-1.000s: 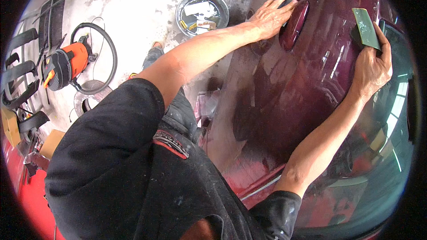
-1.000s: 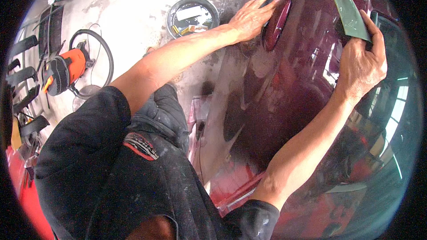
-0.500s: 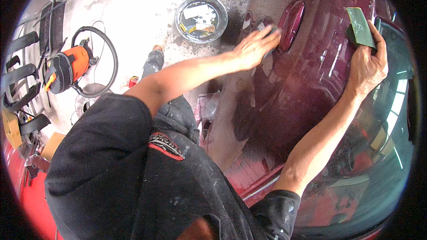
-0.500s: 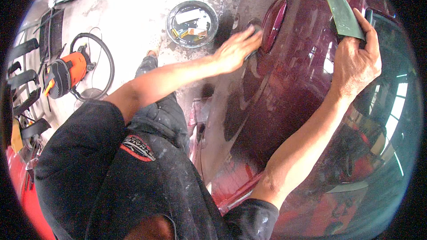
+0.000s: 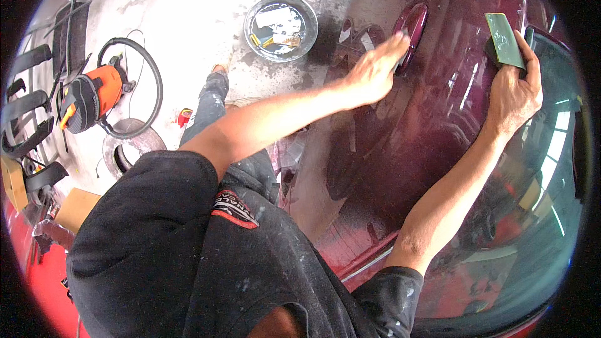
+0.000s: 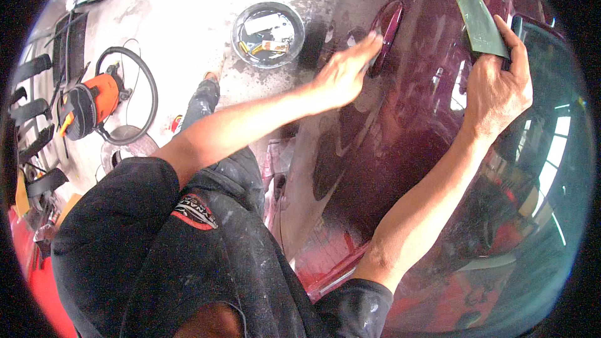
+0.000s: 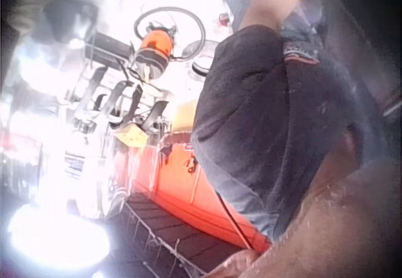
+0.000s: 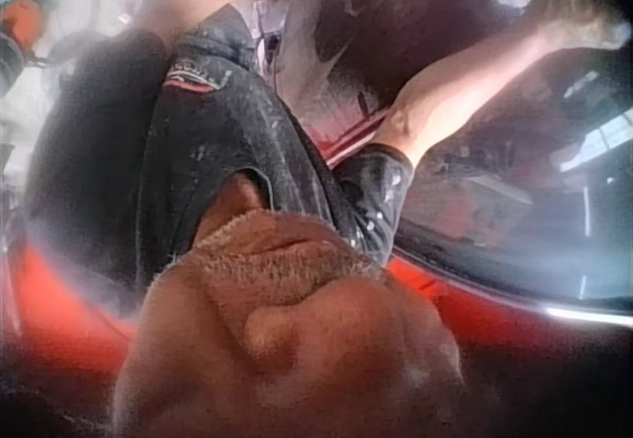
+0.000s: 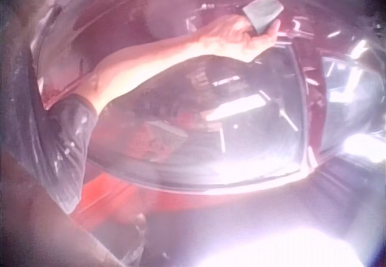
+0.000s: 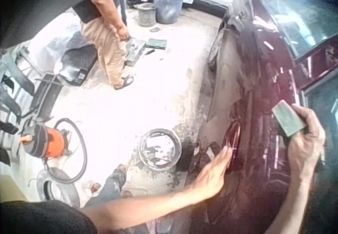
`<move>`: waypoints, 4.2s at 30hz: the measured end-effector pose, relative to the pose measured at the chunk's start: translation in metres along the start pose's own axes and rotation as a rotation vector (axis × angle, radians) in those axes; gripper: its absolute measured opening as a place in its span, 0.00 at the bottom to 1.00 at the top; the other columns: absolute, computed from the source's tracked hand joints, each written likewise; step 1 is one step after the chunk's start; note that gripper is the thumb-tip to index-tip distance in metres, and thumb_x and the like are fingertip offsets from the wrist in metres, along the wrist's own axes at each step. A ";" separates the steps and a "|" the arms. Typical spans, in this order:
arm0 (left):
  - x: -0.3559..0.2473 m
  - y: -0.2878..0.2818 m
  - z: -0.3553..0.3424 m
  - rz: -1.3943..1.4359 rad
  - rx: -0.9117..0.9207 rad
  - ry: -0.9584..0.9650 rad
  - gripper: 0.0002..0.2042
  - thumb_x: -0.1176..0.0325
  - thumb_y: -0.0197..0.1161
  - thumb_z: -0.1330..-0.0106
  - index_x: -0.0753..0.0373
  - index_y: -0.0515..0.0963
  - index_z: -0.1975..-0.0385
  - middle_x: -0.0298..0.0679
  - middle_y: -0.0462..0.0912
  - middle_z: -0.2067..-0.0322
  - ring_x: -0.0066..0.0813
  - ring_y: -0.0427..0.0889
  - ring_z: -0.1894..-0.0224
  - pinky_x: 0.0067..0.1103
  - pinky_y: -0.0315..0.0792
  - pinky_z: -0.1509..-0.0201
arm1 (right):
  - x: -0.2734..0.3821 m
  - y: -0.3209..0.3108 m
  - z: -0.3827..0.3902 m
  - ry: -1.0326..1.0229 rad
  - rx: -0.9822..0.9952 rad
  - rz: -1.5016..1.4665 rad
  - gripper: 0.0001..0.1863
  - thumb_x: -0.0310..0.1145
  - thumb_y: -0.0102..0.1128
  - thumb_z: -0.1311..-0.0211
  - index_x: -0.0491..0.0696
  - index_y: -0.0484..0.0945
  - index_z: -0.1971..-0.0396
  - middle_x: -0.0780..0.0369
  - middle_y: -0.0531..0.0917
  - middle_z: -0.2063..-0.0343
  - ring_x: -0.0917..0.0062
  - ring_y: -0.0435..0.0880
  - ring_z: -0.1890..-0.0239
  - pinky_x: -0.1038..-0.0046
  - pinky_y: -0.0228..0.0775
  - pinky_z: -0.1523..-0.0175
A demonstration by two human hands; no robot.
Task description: The person sands the rear quarter panel of a maroon car using a sanding block, repeatedly dipping it into a bucket of water. The person works around the fuel door and along the rear window trim, occasionally touching the surface with a hand.
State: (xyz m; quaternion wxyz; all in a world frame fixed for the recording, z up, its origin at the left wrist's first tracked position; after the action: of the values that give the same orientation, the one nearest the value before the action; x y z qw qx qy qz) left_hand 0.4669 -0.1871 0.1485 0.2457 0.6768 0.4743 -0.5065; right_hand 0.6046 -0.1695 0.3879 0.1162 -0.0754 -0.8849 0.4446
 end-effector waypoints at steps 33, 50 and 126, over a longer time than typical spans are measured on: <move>0.017 -0.011 -0.103 -0.006 0.135 -0.014 0.25 0.85 0.51 0.44 0.71 0.73 0.43 0.59 0.75 0.40 0.57 0.80 0.45 0.39 0.78 0.40 | 0.013 -0.001 -0.002 0.043 0.069 0.049 0.18 0.23 0.58 0.38 0.56 0.87 0.51 0.61 0.90 0.57 0.72 0.89 0.52 0.71 0.78 0.46; 0.005 -0.012 -0.049 -0.101 0.001 0.082 0.28 0.88 0.48 0.47 0.78 0.70 0.40 0.66 0.74 0.41 0.63 0.74 0.38 0.40 0.71 0.32 | 0.013 0.002 0.002 0.033 0.063 0.019 0.22 0.19 0.55 0.42 0.55 0.86 0.51 0.61 0.90 0.57 0.71 0.89 0.53 0.70 0.79 0.47; -0.070 -0.073 -0.113 0.190 0.348 0.048 0.22 0.68 0.54 0.27 0.56 0.72 0.33 0.43 0.86 0.59 0.28 0.83 0.64 0.24 0.79 0.51 | 0.029 0.035 0.021 0.022 0.593 -0.219 0.11 0.36 0.70 0.39 0.48 0.86 0.59 0.56 0.87 0.72 0.71 0.87 0.69 0.70 0.76 0.60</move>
State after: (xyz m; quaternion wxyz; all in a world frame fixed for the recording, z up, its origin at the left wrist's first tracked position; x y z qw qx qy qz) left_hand 0.4508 -0.0911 0.2650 0.1601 0.7628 0.3193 -0.5391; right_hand 0.5721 -0.1583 0.3514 0.1897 0.0528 -0.7184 0.6672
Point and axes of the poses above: each hand's wrist, its own z-axis away from the middle knuckle, its own y-axis out of the palm, x = y × z, the point moved 6 cm from there along -z, towards the middle knuckle
